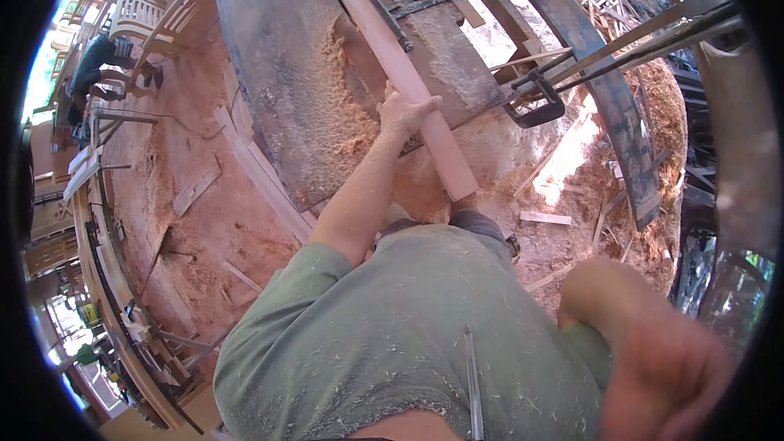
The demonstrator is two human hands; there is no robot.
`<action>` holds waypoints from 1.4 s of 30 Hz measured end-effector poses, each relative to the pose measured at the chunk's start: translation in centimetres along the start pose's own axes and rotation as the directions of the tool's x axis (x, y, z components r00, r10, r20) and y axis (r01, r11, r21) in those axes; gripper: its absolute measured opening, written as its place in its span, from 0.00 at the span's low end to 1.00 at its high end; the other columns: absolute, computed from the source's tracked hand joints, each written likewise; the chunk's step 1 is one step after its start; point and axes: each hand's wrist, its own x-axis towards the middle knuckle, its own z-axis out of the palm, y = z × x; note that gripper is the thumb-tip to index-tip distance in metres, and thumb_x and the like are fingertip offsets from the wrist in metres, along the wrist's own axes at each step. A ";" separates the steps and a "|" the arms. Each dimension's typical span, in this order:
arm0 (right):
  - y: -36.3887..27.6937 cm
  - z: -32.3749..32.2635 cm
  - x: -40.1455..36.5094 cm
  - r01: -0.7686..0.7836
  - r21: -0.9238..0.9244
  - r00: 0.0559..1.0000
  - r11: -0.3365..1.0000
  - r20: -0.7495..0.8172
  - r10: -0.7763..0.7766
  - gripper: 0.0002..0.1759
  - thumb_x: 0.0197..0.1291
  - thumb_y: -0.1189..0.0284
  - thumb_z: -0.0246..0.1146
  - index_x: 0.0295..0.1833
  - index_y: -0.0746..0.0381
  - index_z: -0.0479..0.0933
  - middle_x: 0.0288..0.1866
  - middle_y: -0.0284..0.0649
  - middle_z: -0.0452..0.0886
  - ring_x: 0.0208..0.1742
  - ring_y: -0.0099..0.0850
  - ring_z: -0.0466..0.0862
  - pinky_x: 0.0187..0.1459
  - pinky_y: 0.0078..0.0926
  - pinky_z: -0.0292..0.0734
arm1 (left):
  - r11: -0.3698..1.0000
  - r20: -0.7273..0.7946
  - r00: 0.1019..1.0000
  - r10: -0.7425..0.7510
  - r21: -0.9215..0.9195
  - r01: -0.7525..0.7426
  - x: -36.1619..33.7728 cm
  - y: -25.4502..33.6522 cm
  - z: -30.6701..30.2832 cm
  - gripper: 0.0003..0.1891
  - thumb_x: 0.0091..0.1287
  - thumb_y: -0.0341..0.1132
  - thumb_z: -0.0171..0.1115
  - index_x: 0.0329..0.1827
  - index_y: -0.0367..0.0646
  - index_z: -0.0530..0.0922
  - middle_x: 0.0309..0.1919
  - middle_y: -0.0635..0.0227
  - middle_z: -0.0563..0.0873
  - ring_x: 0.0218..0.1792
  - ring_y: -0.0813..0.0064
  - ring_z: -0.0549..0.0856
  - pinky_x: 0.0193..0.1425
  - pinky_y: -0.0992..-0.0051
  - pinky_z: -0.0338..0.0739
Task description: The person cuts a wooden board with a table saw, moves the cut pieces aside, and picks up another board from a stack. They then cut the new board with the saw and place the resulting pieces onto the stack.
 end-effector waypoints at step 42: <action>13.1 -1.1 -30.1 -0.278 -0.838 -0.026 0.469 0.495 0.869 0.45 0.47 0.75 0.67 0.75 0.66 0.63 0.39 0.57 0.79 0.43 0.54 0.79 0.48 0.45 0.75 | 0.927 0.135 0.928 0.347 0.104 -0.361 -16.0 -3.5 4.3 0.42 0.43 0.47 0.78 0.64 0.40 0.75 0.77 0.33 0.46 0.78 0.35 0.47 0.77 0.37 0.44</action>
